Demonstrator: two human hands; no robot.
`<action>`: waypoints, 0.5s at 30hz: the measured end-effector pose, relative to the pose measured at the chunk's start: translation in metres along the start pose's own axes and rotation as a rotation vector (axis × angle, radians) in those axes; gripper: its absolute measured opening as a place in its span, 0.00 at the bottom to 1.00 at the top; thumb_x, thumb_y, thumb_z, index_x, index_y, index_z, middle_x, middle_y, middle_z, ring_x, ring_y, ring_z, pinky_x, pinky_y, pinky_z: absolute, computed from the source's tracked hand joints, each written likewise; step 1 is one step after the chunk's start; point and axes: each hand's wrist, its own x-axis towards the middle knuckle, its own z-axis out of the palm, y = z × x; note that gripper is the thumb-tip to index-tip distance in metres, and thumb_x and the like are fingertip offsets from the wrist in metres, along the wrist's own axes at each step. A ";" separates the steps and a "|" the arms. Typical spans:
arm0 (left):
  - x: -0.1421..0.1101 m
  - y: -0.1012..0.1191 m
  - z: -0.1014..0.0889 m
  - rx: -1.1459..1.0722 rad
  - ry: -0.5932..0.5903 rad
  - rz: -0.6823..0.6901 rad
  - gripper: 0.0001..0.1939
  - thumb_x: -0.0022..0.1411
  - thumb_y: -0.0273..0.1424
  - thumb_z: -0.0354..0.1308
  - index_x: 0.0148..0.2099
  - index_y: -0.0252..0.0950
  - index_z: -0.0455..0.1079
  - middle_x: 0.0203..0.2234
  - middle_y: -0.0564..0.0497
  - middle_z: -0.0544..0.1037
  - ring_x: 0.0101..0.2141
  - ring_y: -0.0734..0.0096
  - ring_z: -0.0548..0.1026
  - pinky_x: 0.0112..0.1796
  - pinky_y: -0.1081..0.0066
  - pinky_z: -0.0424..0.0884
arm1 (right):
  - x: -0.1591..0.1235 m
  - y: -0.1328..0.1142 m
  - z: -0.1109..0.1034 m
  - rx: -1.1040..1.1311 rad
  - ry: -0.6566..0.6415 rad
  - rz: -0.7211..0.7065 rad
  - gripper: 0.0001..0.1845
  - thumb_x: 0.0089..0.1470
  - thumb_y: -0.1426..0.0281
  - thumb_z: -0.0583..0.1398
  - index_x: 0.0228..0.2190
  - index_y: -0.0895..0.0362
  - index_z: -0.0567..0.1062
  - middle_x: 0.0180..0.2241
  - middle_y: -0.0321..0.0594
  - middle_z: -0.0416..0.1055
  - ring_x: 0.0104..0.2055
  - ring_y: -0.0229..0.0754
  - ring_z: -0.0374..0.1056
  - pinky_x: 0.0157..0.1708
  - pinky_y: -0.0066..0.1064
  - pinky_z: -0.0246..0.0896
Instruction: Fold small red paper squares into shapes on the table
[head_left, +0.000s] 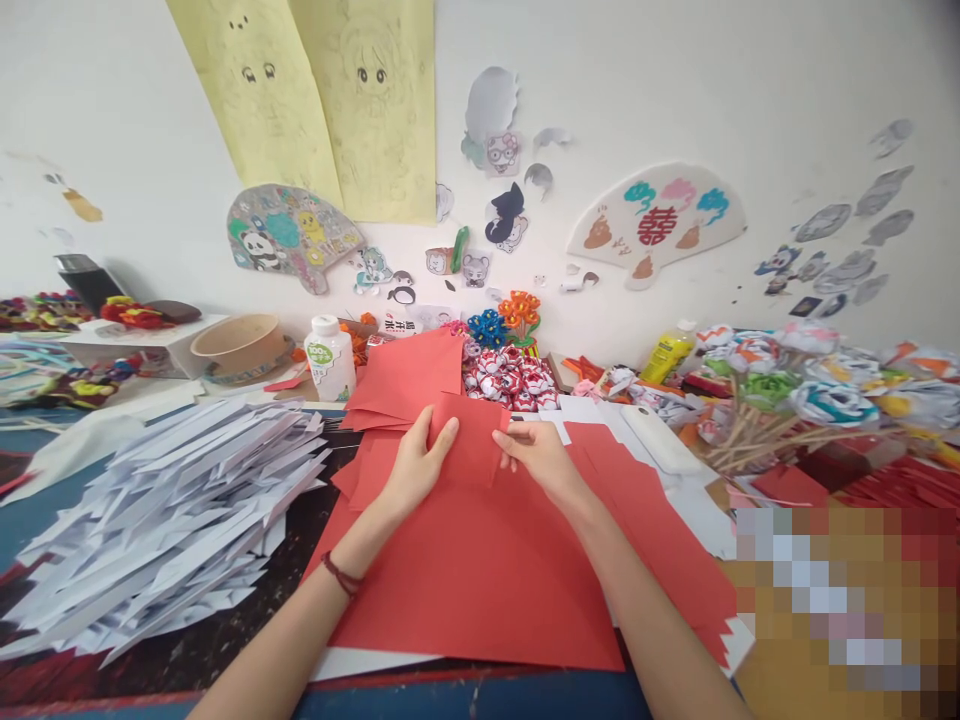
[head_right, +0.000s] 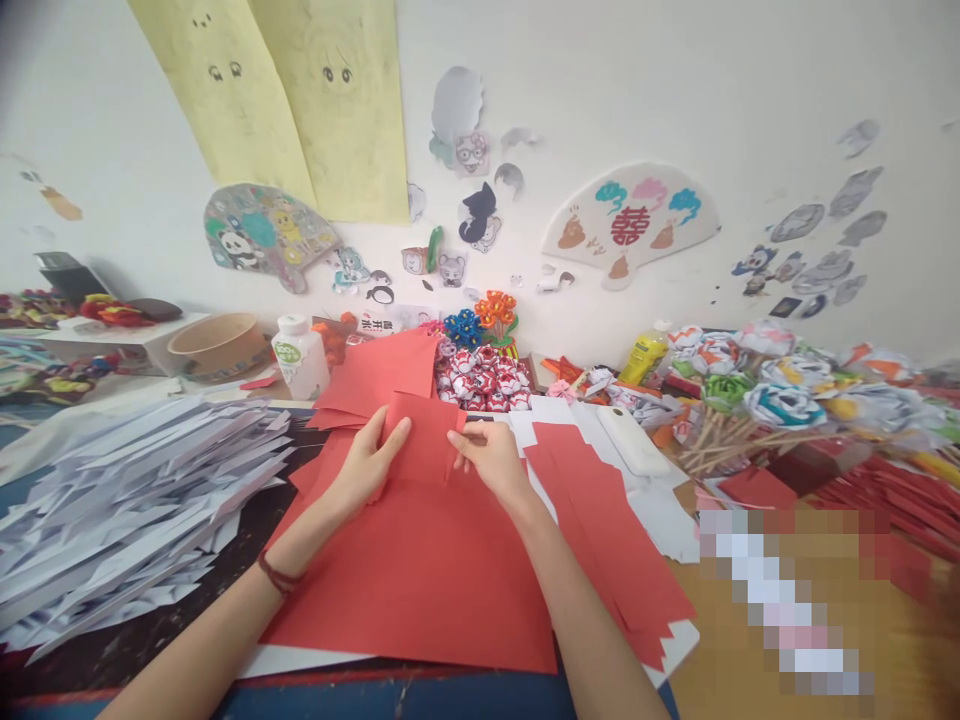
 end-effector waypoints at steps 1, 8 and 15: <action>0.000 -0.001 0.000 0.017 0.005 0.008 0.20 0.60 0.47 0.54 0.45 0.36 0.67 0.43 0.46 0.77 0.43 0.59 0.75 0.42 0.66 0.71 | 0.000 -0.001 -0.001 0.007 -0.006 -0.008 0.20 0.49 0.54 0.63 0.21 0.58 0.74 0.17 0.37 0.70 0.18 0.36 0.62 0.22 0.28 0.56; 0.000 -0.002 -0.001 0.067 -0.025 -0.009 0.22 0.59 0.46 0.56 0.50 0.36 0.66 0.44 0.45 0.77 0.43 0.57 0.75 0.42 0.62 0.73 | -0.001 -0.003 -0.008 -0.035 -0.046 -0.069 0.23 0.52 0.52 0.60 0.18 0.58 0.74 0.17 0.37 0.70 0.20 0.36 0.61 0.24 0.28 0.55; -0.003 0.008 -0.001 -0.071 -0.119 -0.093 0.23 0.59 0.44 0.57 0.53 0.37 0.64 0.49 0.43 0.74 0.49 0.57 0.73 0.46 0.61 0.72 | -0.001 -0.007 -0.014 -0.044 -0.071 -0.101 0.25 0.55 0.53 0.59 0.17 0.58 0.74 0.18 0.37 0.70 0.20 0.35 0.60 0.25 0.28 0.54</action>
